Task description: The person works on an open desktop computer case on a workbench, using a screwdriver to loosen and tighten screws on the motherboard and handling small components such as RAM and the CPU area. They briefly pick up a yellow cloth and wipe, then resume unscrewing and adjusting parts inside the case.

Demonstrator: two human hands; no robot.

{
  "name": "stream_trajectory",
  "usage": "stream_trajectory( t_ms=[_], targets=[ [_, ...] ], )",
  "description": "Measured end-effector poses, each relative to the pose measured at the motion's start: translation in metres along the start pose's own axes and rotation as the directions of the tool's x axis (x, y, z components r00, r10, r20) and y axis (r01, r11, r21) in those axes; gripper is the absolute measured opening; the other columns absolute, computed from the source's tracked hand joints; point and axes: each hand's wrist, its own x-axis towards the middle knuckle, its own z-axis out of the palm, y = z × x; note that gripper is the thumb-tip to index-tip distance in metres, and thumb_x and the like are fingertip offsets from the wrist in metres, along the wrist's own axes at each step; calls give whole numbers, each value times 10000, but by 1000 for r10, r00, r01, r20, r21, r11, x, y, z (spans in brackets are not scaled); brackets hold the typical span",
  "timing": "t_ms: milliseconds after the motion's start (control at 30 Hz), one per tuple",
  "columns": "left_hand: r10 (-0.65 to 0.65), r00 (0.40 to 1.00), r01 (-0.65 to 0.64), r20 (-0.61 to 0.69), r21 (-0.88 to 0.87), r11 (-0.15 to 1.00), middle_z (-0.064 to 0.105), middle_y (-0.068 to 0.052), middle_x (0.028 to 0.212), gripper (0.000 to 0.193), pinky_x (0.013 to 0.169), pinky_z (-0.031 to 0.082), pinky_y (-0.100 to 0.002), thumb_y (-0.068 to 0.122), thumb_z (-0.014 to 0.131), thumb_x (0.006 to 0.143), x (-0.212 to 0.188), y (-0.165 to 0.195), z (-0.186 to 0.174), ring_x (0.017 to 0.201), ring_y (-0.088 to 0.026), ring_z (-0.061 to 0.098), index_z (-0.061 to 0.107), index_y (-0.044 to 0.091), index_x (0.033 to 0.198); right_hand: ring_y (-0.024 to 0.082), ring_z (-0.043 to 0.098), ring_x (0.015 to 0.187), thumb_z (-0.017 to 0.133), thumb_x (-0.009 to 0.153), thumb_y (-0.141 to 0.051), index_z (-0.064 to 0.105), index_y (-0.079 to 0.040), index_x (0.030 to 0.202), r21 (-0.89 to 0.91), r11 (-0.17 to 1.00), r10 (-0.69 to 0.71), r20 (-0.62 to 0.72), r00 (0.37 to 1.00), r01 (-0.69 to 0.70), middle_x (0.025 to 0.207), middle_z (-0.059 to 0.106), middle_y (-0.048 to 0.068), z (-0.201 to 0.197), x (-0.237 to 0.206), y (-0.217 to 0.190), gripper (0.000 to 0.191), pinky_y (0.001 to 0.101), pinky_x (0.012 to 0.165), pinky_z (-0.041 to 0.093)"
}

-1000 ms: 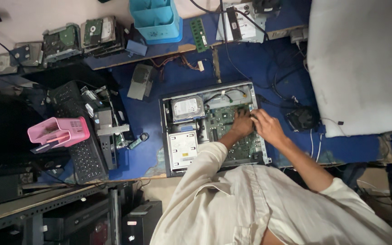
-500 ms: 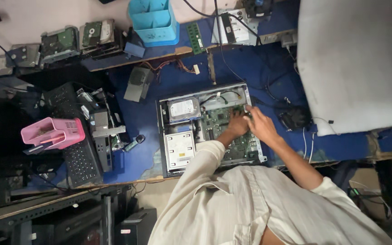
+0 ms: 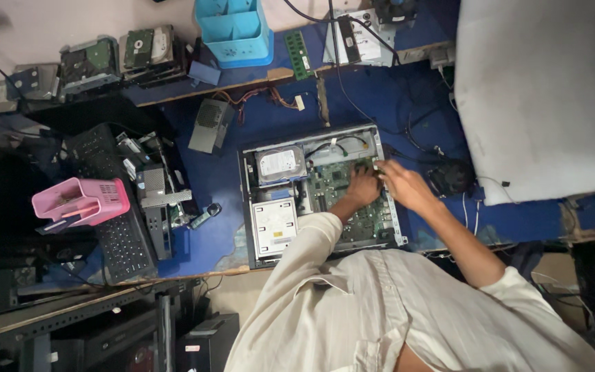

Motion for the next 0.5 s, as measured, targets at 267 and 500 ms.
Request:
stream_trajectory(
  t_ms=[267,500],
  targets=[
    [22,999,-27,48,100,995,573,-155,1405,491,1210,195,-678,395,591,904,3,-4,7,1397,-382,453,673,97,1285,450,667,887,710,963,-265,638,-25,1106,-103,992,70,-83,994,-78,1101,667,214,8,6,4,289,495,718,554],
    [44,999,-44,19,29,999,510,-154,1456,646,1171,146,-703,387,620,846,6,-5,11,1380,-420,395,523,129,1430,213,715,905,713,923,-193,685,-22,862,550,834,-46,-2,999,39,929,742,88,12,36,4,184,362,833,552]
  ],
)
